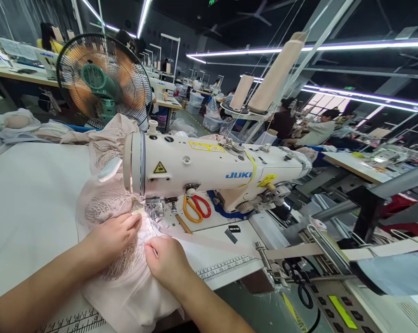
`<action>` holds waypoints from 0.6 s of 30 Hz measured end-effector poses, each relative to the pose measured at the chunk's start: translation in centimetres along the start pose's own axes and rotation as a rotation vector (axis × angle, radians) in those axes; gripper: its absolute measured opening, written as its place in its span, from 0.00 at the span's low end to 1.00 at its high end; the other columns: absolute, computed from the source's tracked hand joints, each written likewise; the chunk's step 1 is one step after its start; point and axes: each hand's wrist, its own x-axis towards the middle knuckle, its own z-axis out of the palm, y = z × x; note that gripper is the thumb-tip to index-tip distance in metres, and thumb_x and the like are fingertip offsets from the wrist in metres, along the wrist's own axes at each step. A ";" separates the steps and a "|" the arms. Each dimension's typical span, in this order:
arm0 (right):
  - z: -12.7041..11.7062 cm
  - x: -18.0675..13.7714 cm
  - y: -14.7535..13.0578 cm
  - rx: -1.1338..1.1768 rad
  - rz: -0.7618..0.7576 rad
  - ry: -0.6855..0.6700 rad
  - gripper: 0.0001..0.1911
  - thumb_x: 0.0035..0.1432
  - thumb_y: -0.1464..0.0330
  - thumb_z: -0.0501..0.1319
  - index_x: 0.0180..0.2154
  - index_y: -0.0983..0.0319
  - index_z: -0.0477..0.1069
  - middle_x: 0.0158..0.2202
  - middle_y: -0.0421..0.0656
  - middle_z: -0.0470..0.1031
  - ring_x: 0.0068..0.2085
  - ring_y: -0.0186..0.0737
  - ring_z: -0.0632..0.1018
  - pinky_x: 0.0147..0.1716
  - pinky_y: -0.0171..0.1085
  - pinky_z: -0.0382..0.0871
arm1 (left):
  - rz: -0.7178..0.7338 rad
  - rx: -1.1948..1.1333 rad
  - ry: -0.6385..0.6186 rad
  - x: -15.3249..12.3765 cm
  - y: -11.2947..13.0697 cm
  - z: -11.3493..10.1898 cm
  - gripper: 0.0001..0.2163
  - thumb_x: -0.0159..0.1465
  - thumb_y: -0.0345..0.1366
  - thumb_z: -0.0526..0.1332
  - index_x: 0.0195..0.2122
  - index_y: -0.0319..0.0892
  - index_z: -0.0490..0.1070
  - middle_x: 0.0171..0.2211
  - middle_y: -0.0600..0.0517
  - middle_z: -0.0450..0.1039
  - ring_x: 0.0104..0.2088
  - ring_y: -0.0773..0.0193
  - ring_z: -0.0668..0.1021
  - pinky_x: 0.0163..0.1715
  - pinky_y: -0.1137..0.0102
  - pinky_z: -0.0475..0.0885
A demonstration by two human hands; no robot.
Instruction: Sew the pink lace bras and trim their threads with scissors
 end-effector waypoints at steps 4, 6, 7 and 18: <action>-0.5 0.0 0.3 -0.017 -0.020 -0.034 0.10 0.58 0.69 0.50 0.26 0.59 0.51 0.23 0.37 0.56 0.27 0.36 0.60 0.28 0.35 0.50 | -0.065 -0.047 0.021 0.2 0.3 0.2 0.16 0.68 0.24 0.49 0.43 0.35 0.77 0.44 0.41 0.75 0.41 0.51 0.77 0.39 0.58 0.76; -0.7 0.1 0.4 -0.035 -0.004 -0.050 0.08 0.59 0.68 0.50 0.28 0.58 0.53 0.24 0.37 0.58 0.28 0.37 0.62 0.29 0.35 0.51 | -0.104 -0.098 0.047 0.4 0.4 0.1 0.15 0.69 0.26 0.50 0.45 0.33 0.76 0.46 0.40 0.74 0.43 0.49 0.77 0.41 0.55 0.77; -0.7 0.2 0.4 -0.047 0.003 -0.057 0.07 0.59 0.68 0.50 0.28 0.58 0.54 0.24 0.38 0.59 0.29 0.37 0.63 0.29 0.36 0.51 | -0.126 -0.130 0.058 0.6 0.5 0.0 0.14 0.69 0.28 0.51 0.47 0.33 0.76 0.47 0.39 0.74 0.44 0.48 0.76 0.41 0.54 0.77; -0.7 0.7 0.6 -0.244 -0.006 -0.069 0.08 0.60 0.73 0.52 0.28 0.59 0.57 0.26 0.39 0.64 0.30 0.37 0.67 0.29 0.34 0.54 | -0.207 -0.224 0.095 1.8 1.0 -0.3 0.12 0.69 0.31 0.54 0.45 0.31 0.76 0.48 0.36 0.73 0.46 0.46 0.77 0.45 0.53 0.77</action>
